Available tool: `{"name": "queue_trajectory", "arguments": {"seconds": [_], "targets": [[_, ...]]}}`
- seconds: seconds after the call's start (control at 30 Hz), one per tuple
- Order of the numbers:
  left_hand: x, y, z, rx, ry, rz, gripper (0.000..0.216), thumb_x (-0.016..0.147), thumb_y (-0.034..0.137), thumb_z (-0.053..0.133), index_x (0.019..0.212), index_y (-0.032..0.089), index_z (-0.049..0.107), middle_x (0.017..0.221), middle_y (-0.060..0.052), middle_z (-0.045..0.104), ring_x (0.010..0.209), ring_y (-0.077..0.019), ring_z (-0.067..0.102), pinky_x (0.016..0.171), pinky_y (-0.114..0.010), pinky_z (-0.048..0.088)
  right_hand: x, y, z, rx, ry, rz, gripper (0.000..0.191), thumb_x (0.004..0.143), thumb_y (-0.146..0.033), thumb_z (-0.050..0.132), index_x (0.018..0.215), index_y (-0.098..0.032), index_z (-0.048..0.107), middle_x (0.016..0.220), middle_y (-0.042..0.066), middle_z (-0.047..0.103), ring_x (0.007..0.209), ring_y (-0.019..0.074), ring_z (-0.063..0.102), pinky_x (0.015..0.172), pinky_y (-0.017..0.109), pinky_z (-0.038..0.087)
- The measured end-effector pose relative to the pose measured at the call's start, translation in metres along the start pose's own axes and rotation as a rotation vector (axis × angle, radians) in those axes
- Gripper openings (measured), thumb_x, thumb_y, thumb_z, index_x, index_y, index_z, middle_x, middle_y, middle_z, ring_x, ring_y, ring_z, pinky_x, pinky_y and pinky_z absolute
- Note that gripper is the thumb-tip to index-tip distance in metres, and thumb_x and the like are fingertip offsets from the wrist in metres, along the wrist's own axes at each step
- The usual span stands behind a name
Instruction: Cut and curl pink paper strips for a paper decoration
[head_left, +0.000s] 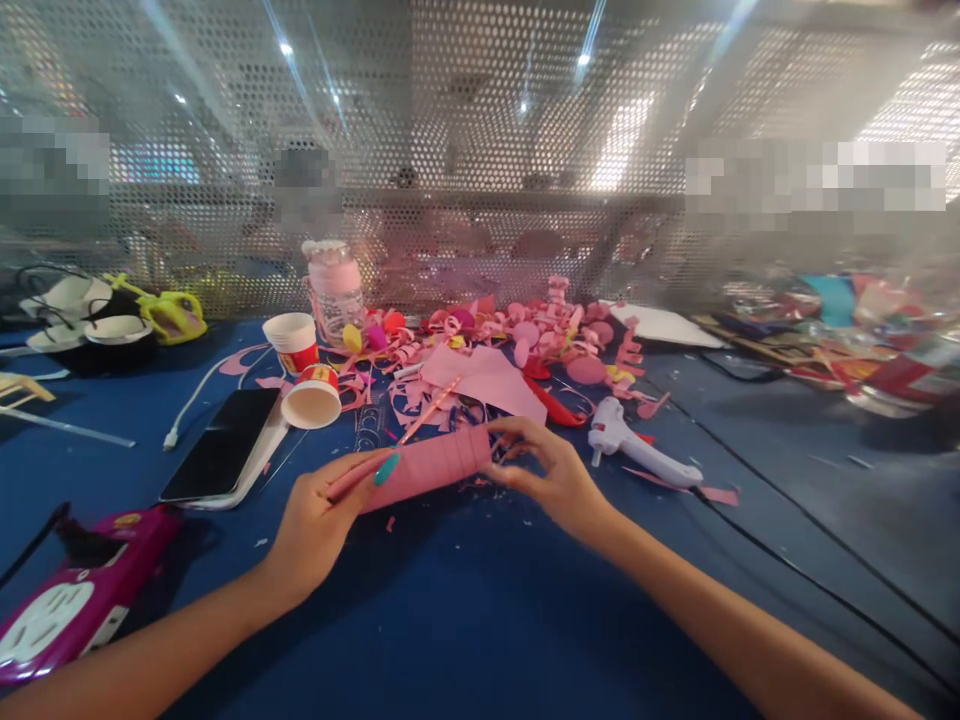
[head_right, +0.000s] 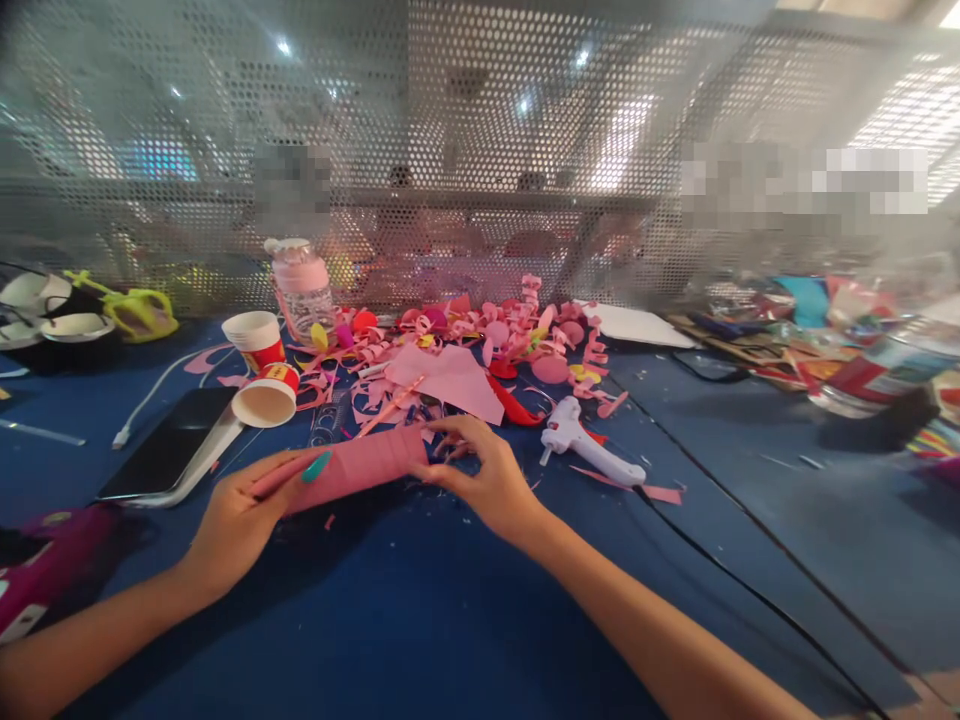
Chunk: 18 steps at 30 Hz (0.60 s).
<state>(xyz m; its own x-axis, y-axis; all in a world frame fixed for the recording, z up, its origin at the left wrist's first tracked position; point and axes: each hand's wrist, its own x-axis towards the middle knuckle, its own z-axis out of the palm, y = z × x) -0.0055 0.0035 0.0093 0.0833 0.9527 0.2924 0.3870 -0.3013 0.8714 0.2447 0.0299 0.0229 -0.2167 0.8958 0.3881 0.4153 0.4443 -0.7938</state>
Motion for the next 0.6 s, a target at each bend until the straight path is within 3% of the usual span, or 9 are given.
{"name": "queue_trajectory", "arguments": {"seconds": [0.1,0.17,0.23,0.43,0.6], "targets": [[0.000,0.002,0.002,0.007,0.012,-0.048,0.027,0.079,0.040,0.056,0.098,0.023,0.065,0.102,-0.002,0.067,0.097,-0.0195,0.061,0.086,-0.030,0.048,-0.005,-0.005,0.007,-0.051,-0.063,0.032,0.042,0.060,-0.045,0.073,0.090,-0.016,0.066,0.076,0.004,0.061,0.066,0.0142,0.053,0.061,0.027,0.045],[-0.001,0.004,0.002,0.004,0.060,-0.060,0.028,0.078,0.041,0.057,0.097,0.022,0.064,0.100,-0.003,0.067,0.096,-0.0197,0.060,0.085,-0.031,0.048,-0.008,-0.004,0.011,-0.062,-0.087,0.067,0.033,0.066,-0.048,0.067,0.073,-0.016,0.068,0.066,0.003,0.057,0.060,0.0129,0.049,0.056,0.026,0.042],[-0.002,0.005,0.002,-0.007,0.103,-0.075,0.029,0.076,0.042,0.058,0.095,0.021,0.064,0.099,-0.004,0.066,0.096,-0.0203,0.060,0.085,-0.032,0.048,-0.009,-0.002,0.014,-0.034,-0.082,0.102,0.037,0.071,-0.051,0.060,0.064,-0.016,0.067,0.059,0.002,0.054,0.058,0.0127,0.047,0.054,0.026,0.040],[0.002,0.004,0.006,-0.226,0.254,-0.167,0.040,0.069,0.042,0.066,0.101,0.017,0.061,0.101,-0.007,0.064,0.090,-0.0211,0.061,0.080,-0.033,0.049,-0.003,-0.003,0.010,0.237,0.040,0.231,0.060,0.080,-0.063,0.033,0.070,-0.015,0.066,0.063,0.005,0.062,0.058,0.0140,0.054,0.054,0.026,0.041],[0.004,-0.001,0.009,-0.475,0.257,-0.260,0.045,0.065,0.039,0.070,0.103,0.017,0.058,0.100,-0.006,0.063,0.085,-0.0186,0.061,0.069,-0.027,0.052,-0.007,-0.015,0.014,0.232,-0.119,0.246,0.042,0.064,-0.055,0.063,0.072,-0.015,0.067,0.068,0.003,0.065,0.065,0.0152,0.057,0.061,0.027,0.044]]}}
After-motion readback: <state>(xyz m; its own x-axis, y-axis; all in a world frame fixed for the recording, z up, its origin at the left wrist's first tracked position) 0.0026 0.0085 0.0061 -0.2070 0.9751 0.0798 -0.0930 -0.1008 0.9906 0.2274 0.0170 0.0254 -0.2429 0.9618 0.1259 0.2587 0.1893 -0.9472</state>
